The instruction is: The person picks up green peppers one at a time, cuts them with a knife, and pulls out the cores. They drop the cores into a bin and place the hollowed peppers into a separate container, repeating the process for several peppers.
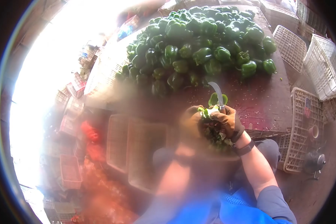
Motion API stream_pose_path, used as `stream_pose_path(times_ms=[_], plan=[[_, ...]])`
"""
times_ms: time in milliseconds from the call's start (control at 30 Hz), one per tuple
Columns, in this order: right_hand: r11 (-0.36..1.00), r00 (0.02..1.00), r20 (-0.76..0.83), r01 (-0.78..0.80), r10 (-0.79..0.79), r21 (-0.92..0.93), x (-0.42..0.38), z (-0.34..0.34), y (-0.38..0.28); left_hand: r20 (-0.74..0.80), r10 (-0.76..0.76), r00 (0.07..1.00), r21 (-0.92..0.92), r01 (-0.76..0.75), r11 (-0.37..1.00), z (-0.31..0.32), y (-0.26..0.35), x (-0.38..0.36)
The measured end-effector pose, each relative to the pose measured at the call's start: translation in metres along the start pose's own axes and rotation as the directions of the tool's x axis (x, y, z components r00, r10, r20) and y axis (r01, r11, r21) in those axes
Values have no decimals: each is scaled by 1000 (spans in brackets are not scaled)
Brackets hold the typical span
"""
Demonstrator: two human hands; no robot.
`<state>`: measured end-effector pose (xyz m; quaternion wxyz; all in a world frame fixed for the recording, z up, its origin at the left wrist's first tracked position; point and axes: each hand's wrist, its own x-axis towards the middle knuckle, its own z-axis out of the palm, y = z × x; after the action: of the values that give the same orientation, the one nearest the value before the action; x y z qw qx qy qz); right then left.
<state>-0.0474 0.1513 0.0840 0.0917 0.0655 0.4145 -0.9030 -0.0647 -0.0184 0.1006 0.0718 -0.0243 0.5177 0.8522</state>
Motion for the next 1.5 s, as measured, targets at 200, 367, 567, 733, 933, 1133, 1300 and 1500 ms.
stream_pose_path(times_ms=[200, 367, 567, 733, 933, 1133, 1300, 1500], plan=[[995, 997, 9, -79, 80, -67, -4, 3, -8, 36, 81, 996, 340, -88, 936, 6, 7, -4], [987, 1000, 23, 17, -14, -158, -4, 3, -8, 0, 166, 986, 553, -139, 821, 3, -4, -8], [940, 955, -78, 263, -285, -219, -2, 7, 20, -281, -49, 959, 86, 76, 993, 29, -11, -13], [990, 985, -159, 88, -69, 114, 2, 2, 13, -118, -129, 985, -338, 82, 938, 15, -35, -9], [993, 993, -16, 113, -113, -36, -2, 1, 9, 8, -49, 999, -27, 49, 998, 19, -14, -13], [939, 953, 36, 304, -302, -163, 8, -13, 26, -44, 0, 999, -298, -13, 955, -1, -67, 6], [889, 988, 49, 156, -149, -430, 1, -6, 10, -194, 49, 980, -210, -90, 974, -27, -70, 11], [821, 993, 119, 62, 7, -567, 5, -6, 29, 29, -60, 998, 70, 58, 996, -22, -27, -13]])
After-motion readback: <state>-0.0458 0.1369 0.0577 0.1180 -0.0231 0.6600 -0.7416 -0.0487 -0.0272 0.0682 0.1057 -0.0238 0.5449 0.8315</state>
